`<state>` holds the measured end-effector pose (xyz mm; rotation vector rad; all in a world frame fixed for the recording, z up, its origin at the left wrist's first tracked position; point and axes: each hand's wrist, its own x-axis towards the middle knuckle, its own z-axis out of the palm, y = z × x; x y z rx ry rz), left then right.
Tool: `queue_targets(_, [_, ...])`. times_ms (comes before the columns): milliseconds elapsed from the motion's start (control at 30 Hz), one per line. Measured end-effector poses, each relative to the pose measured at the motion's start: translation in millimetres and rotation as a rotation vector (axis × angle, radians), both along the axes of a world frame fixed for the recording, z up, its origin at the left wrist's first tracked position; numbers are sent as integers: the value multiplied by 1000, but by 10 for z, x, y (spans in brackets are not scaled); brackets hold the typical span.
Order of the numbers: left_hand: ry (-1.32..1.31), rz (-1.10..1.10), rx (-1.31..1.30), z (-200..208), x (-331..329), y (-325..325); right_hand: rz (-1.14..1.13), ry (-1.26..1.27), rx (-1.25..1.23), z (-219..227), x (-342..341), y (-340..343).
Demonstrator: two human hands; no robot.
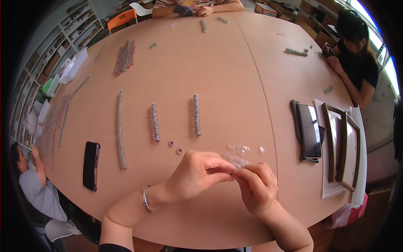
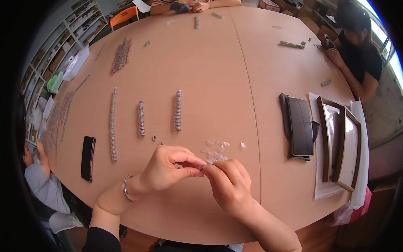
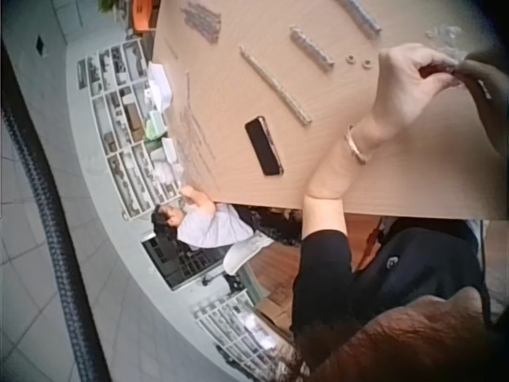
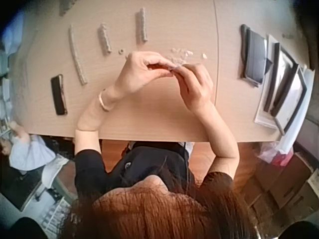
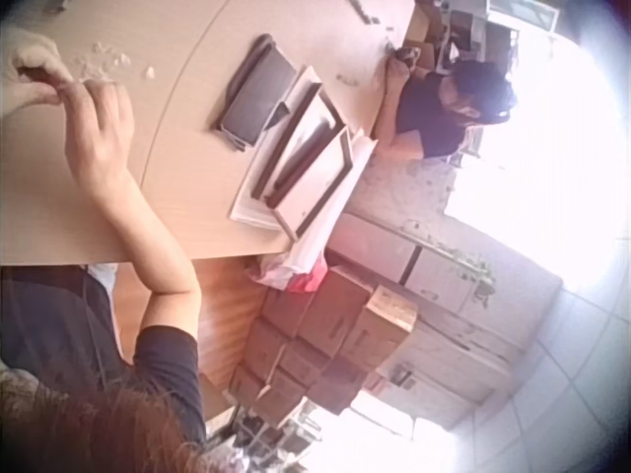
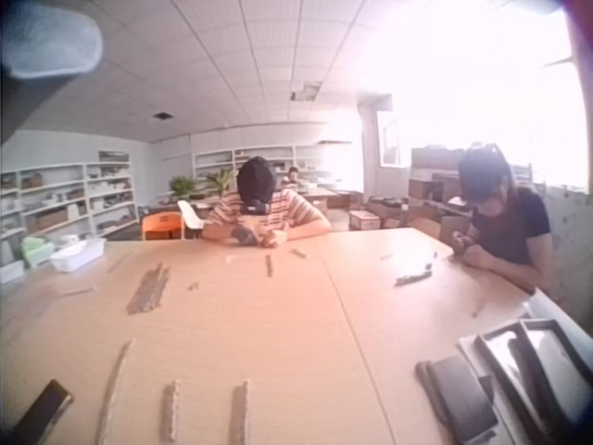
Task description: The person assembles small red and silver circular components by hand at a table.
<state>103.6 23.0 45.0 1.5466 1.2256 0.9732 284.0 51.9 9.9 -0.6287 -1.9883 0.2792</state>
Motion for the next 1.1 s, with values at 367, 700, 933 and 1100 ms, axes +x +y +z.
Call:
queue_targets(367, [-193,-7,-194,38,28,-26,92,-180,-103,17,26,-8])
queue_targets(700, [-463,-103,-321,4,-46,32,55,-45,85,78,32,-23])
queue_targets(933, [-416,-94,-371,51,-55,34,80,-95,215,72,68,1])
queue_targets(1100, [-346,-112,-358,46,-86,37,78,-157,191,136,54,-30])
